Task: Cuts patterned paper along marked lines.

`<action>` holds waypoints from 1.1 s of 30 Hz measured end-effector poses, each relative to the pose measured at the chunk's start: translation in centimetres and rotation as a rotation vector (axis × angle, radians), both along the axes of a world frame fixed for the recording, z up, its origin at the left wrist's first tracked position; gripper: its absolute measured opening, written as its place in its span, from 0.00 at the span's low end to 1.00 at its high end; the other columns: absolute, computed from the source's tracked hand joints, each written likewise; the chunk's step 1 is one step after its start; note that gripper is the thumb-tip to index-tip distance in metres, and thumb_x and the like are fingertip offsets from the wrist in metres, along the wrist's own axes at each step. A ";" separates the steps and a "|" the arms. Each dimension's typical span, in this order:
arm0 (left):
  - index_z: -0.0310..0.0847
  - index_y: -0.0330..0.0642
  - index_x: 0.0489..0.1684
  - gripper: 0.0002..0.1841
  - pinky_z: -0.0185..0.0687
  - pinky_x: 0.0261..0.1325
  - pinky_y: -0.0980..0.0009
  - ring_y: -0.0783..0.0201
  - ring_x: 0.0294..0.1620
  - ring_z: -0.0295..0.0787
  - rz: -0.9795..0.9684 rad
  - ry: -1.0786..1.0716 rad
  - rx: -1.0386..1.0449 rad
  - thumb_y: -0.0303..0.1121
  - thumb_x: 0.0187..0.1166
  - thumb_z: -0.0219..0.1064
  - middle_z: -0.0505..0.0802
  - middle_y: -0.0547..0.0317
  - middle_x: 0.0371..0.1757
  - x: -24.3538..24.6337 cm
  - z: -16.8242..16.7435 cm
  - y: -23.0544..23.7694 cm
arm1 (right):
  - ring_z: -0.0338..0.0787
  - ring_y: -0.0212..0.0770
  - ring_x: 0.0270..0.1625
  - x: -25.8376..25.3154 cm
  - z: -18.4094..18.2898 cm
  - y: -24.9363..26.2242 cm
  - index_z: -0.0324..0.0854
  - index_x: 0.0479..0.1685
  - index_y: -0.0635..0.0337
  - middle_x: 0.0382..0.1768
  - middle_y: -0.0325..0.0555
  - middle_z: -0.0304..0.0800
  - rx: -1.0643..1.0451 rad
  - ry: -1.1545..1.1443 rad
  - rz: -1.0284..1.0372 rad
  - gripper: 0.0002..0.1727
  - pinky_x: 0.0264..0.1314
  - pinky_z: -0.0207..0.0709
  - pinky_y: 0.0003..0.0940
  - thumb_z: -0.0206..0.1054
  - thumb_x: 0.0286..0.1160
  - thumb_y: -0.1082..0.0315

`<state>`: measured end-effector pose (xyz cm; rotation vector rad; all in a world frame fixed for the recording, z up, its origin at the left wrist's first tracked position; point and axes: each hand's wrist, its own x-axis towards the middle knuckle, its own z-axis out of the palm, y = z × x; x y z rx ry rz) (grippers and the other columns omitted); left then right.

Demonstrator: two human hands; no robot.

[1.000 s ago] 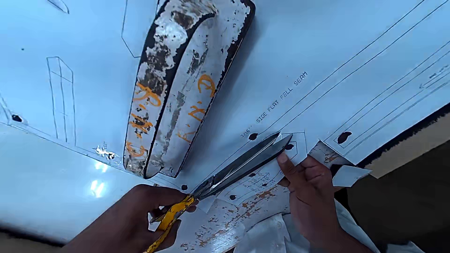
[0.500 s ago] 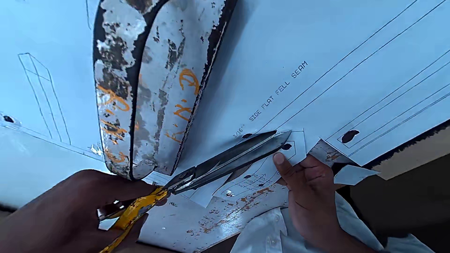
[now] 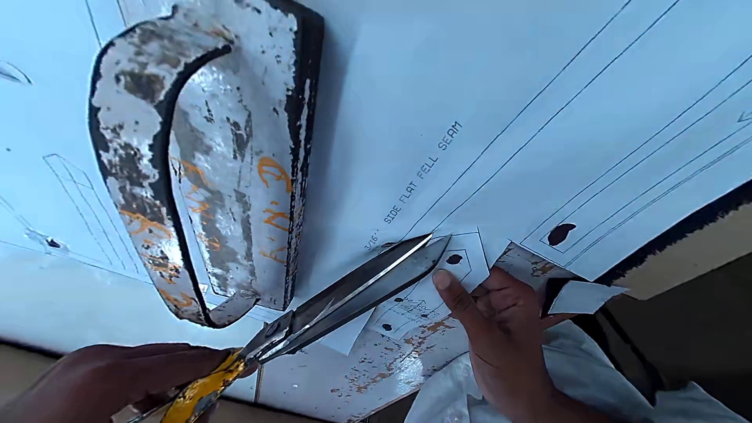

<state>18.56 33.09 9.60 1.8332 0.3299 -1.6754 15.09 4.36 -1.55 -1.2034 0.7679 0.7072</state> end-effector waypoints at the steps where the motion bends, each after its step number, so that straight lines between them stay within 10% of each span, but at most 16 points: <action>1: 0.87 0.16 0.49 0.14 0.85 0.45 0.52 0.40 0.40 0.91 0.002 -0.014 0.005 0.15 0.66 0.66 0.94 0.27 0.47 -0.1 0.0 0.1 | 0.93 0.24 0.38 0.2 0.1 0.2 0.89 0.41 0.52 0.33 0.34 0.94 0.006 0.023 -0.021 0.02 0.44 0.88 0.20 0.74 0.74 0.68; 33: 0.89 0.20 0.46 0.14 0.86 0.45 0.63 0.51 0.44 0.94 -0.088 0.002 0.001 0.19 0.65 0.68 0.95 0.34 0.46 2.1 -0.7 1.7 | 0.93 0.29 0.43 2.1 1.0 1.4 0.90 0.43 0.53 0.39 0.39 0.95 0.025 0.257 -0.109 0.04 0.49 0.88 0.25 0.71 0.79 0.66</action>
